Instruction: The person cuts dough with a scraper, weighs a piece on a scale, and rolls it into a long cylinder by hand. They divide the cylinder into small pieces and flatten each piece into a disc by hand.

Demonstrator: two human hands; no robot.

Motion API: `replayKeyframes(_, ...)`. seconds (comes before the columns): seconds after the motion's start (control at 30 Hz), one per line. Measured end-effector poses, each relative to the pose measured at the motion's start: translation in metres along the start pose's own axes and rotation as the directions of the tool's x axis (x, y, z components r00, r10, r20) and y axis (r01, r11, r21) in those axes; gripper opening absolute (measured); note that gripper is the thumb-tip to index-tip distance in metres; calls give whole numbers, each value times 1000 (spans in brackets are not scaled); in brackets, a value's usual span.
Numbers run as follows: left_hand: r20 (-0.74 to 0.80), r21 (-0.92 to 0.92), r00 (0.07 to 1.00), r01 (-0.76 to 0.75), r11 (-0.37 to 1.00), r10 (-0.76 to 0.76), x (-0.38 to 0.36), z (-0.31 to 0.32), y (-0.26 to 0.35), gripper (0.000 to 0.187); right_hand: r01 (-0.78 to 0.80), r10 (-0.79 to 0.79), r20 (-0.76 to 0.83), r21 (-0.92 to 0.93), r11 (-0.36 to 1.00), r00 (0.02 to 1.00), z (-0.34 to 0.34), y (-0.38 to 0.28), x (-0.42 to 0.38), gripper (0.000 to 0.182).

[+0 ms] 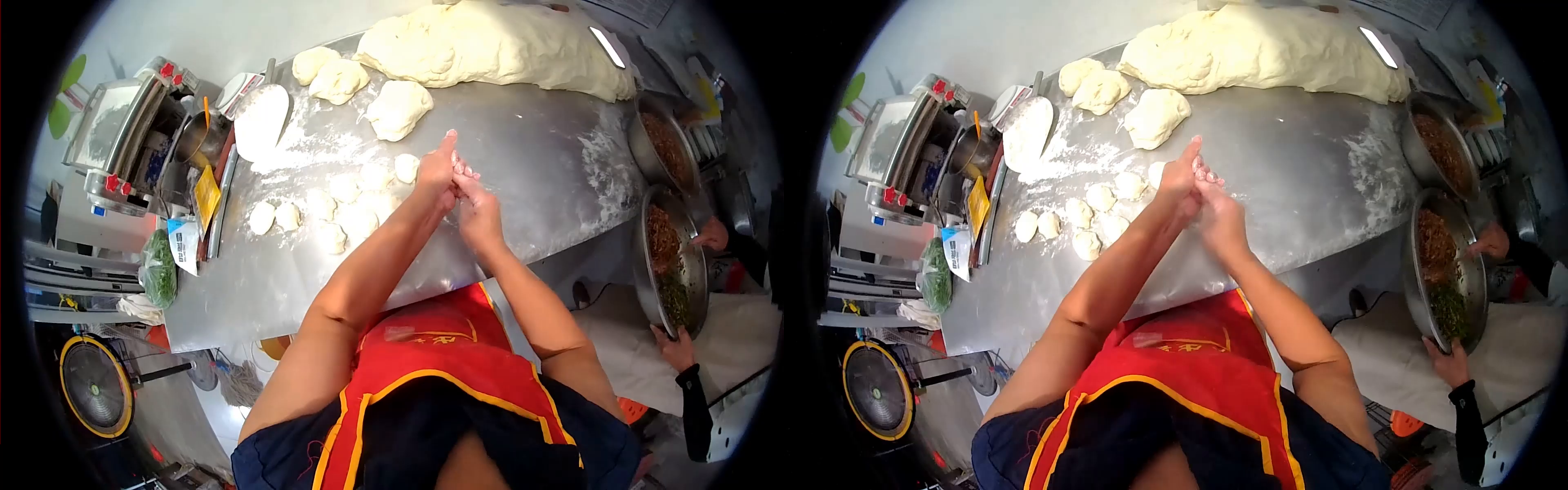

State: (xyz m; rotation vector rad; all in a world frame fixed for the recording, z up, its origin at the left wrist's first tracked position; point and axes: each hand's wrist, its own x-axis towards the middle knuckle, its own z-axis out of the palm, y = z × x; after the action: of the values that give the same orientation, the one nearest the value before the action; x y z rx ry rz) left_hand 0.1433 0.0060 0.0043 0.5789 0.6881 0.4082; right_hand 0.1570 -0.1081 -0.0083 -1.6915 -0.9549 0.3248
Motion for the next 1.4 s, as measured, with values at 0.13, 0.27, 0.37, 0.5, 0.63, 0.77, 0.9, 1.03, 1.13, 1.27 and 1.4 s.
replayKeyframes(0.13, -60, -78, 994, 90, 993, -95, 29, -2, -13, 51, 305, -324, -26, -278, 911, 946, -8, 7, 8, 42)
replayKeyframes(0.27, 8, -70, 981, 192, 979, -191, 51, 0, -7, 49, -171, 222, 250, -210, 963, 942, -28, -22, 21, 43)
replayKeyframes(0.37, 105, 12, 986, 130, 991, -131, 71, -7, -11, 51, -356, 339, 296, 4, 934, 893, -21, -22, 27, 51)
replayKeyframes(0.5, 2, 266, 994, -103, 959, 106, 45, 4, -29, 63, -181, 191, -86, 108, 977, 978, 18, 5, 48, 67)
replayKeyframes(0.63, 186, 118, 972, 120, 986, -141, 72, -4, -31, 74, -394, 390, 117, 14, 919, 913, 3, 65, 100, 73)
replayKeyframes(0.77, 277, 55, 958, 65, 996, -78, 57, -5, 20, 100, -392, 387, 70, 235, 889, 920, -20, 72, 121, 79)
replayKeyframes(0.9, 194, 336, 962, 120, 934, -193, 53, -3, 33, 112, -280, 350, -50, 496, 822, 936, -54, 65, 134, 86)
replayKeyframes(1.03, 395, 352, 918, -102, 930, -49, 41, 17, -32, 98, -185, 440, 78, 961, 206, 895, -28, 5, 113, 81)
replayKeyframes(1.13, 326, 149, 944, -3, 989, -47, 64, 8, -48, 90, -224, 455, 133, 963, 153, 881, -15, 2, 85, 77)
replayKeyframes(1.27, 165, 387, 977, 61, 920, -134, 34, 17, -9, 81, -222, 405, 105, 941, 254, 908, -9, -5, 57, 76)
replayKeyframes(1.4, -27, 511, 999, -3, 859, 20, 77, -7, 9, 72, -370, 298, 276, 868, 331, 914, -19, -9, 44, 74)
